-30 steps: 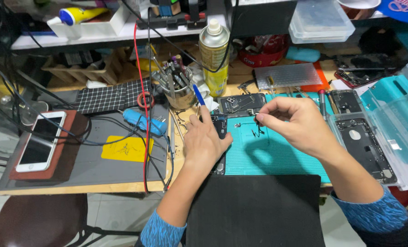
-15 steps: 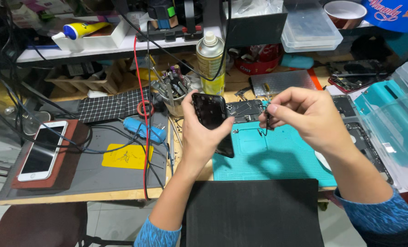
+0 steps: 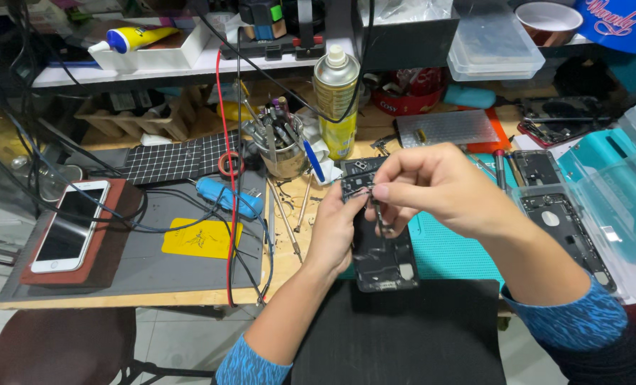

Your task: The person disassembles a smartphone, removes a ribbon cable, cleans it with a brush, and reinserts it into the phone chassis. They then use a small screwdriver to tighten screws on the internal frame.

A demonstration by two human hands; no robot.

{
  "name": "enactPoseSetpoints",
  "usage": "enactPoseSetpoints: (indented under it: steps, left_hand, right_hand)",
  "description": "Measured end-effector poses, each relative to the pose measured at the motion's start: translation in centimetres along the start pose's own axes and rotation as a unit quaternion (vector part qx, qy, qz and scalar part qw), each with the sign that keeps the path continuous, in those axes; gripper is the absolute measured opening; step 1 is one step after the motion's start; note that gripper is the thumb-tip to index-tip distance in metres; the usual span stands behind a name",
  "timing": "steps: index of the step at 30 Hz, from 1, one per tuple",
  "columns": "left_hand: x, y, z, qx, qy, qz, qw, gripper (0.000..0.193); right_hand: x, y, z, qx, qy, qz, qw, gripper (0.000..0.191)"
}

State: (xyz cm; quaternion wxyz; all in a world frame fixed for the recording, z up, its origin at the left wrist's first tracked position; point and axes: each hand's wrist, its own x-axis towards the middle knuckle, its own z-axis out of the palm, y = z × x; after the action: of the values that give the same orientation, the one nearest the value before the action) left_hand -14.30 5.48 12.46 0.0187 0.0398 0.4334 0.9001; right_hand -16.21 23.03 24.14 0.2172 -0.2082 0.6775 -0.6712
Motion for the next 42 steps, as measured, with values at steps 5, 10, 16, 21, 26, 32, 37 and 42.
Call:
enactPoseSetpoints:
  steps: [5,10,16,21,26,32,37,42]
  left_hand:
    - [-0.8,0.3,-0.1,-0.034,0.035,-0.007,0.999,0.020]
    - [-0.6,0.5,0.2,-0.101,0.061,-0.032,0.993,0.022]
    - [-0.2,-1.1,-1.3,-0.188,0.080,-0.103,0.973,0.021]
    - [-0.5,-2.3,-1.9,-0.271,0.005,-0.138,0.953,0.029]
    - [-0.5,-1.0,-1.4,-0.251,0.053,-0.091,0.962,0.039]
    - [-0.8,0.3,-0.3,-0.266,0.115,-0.045,0.956,0.040]
    - [-0.9,-0.5,-0.6,-0.253,0.106,-0.040,0.961,0.038]
    - [-1.1,-1.7,-1.3,-0.191,0.066,-0.042,0.978,0.033]
  right_hand:
    - [1.1,2.3,0.2,-0.072,0.069,0.028,0.995,0.017]
    - [1.4,3.5,0.4,-0.146,0.131,0.030,0.980,0.018]
    - [1.7,2.5,0.4,-0.060,0.068,0.026,0.996,0.018]
    - [2.1,2.4,0.9,0.030,0.087,-0.029,0.995,0.019]
    - [2.6,3.9,0.9,-0.009,0.154,0.038,0.987,0.020]
    - [2.6,5.6,0.8,-0.089,0.187,0.054,0.977,0.019]
    - [3.2,5.4,1.1,-0.103,0.164,0.039,0.980,0.019]
    - [4.1,4.7,1.2,-0.020,0.134,0.005,0.991,0.017]
